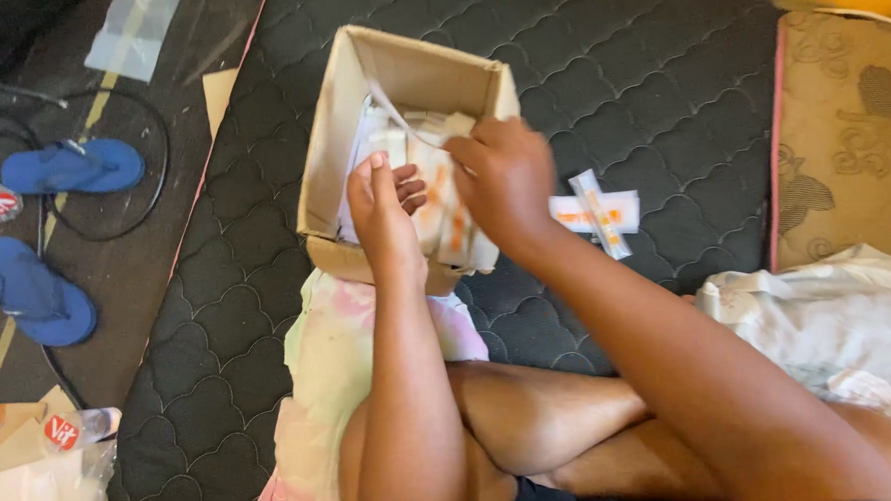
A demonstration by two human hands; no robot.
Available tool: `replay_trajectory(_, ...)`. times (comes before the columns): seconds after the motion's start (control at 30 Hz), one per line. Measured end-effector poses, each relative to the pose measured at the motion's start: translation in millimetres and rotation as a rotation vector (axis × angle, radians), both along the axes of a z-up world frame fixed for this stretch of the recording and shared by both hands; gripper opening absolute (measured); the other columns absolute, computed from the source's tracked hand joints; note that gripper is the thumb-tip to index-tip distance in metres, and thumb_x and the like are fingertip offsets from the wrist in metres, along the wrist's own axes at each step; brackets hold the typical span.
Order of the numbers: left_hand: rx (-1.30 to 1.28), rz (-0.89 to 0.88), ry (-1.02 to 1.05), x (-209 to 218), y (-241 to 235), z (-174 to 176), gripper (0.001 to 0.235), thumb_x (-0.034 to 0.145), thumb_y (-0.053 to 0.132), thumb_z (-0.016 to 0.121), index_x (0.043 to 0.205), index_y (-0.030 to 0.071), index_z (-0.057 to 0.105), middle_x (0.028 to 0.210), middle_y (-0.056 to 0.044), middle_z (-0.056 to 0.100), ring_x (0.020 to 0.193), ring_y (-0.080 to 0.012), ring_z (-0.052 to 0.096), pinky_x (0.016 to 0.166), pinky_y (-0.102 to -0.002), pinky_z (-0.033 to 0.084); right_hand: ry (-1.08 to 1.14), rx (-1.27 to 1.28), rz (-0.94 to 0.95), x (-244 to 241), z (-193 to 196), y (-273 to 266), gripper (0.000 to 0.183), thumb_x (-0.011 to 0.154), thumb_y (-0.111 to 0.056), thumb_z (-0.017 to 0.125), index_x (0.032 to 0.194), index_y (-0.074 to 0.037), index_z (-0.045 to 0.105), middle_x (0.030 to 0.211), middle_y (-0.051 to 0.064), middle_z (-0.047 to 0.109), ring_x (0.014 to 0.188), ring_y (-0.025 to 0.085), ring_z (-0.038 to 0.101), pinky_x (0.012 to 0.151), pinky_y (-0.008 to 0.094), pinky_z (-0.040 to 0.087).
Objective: A person sits on a mattress and sorts small packaged strips from a cardboard box into a pile.
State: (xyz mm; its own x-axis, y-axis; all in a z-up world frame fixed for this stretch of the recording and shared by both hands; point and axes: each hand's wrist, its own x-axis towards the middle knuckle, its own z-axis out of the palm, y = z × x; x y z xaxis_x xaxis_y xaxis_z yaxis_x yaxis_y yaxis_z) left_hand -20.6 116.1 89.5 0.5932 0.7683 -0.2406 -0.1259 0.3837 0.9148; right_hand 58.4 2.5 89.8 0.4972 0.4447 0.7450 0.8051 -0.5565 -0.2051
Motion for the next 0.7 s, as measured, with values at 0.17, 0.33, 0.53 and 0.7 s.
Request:
replay_trajectory(0.17, -0.136, -0.126, -0.126, 5, -69, -10, 0.013, 0.095, 0.019, 0.061, 0.102, 0.01, 0.055, 0.078, -0.005, 0.067, 0.062, -0.013, 0.066, 0.058, -0.021, 0.056, -0.188, -0.006, -0.036, -24, 38, -105, 0.013, 0.084, -0.012, 0.079, 0.09, -0.023, 0.079, 0.088, 0.001, 0.06, 0.089, 0.026, 0.055, 0.078, 0.041, 0.041)
replay_trajectory(0.33, -0.224, -0.205, -0.094, -4, -132, -17, 0.014, 0.092, 0.008, 0.07, 0.092, -0.002, 0.061, 0.078, -0.015, 0.069, 0.069, -0.0256, 0.074, 0.069, -0.037, 0.065, -0.14, -0.006, -0.169, -53, 28, -177, 0.007, 0.087, -0.016, 0.083, 0.089, -0.021, 0.08, 0.103, 0.0, 0.065, 0.102, 0.029, 0.055, 0.084, 0.043, 0.041)
replay_trajectory(0.53, -0.245, -0.276, -0.014, -31, -178, 18, 0.022, 0.098, 0.01, 0.065, 0.105, -0.01, 0.058, 0.1, -0.018, 0.065, 0.097, -0.0308, 0.074, 0.092, -0.043, 0.062, 1.035, 0.417, -0.208, -112, -16, -210, 0.028, 0.089, -0.031, 0.082, 0.106, -0.01, 0.074, 0.09, 0.014, 0.073, 0.089, 0.031, 0.072, 0.074, 0.042, 0.054)
replay_trajectory(0.7, -0.275, -0.332, 0.037, -35, -201, -29, 0.022, 0.097, 0.01, 0.068, 0.109, -0.007, 0.06, 0.095, -0.015, 0.07, 0.086, -0.0239, 0.075, 0.085, -0.037, 0.064, 1.568, 0.966, -0.085, -113, -1, -187, 0.046, 0.091, -0.023, 0.075, 0.131, -0.002, 0.069, 0.103, 0.009, 0.066, 0.098, 0.018, 0.058, 0.078, 0.028, 0.05)
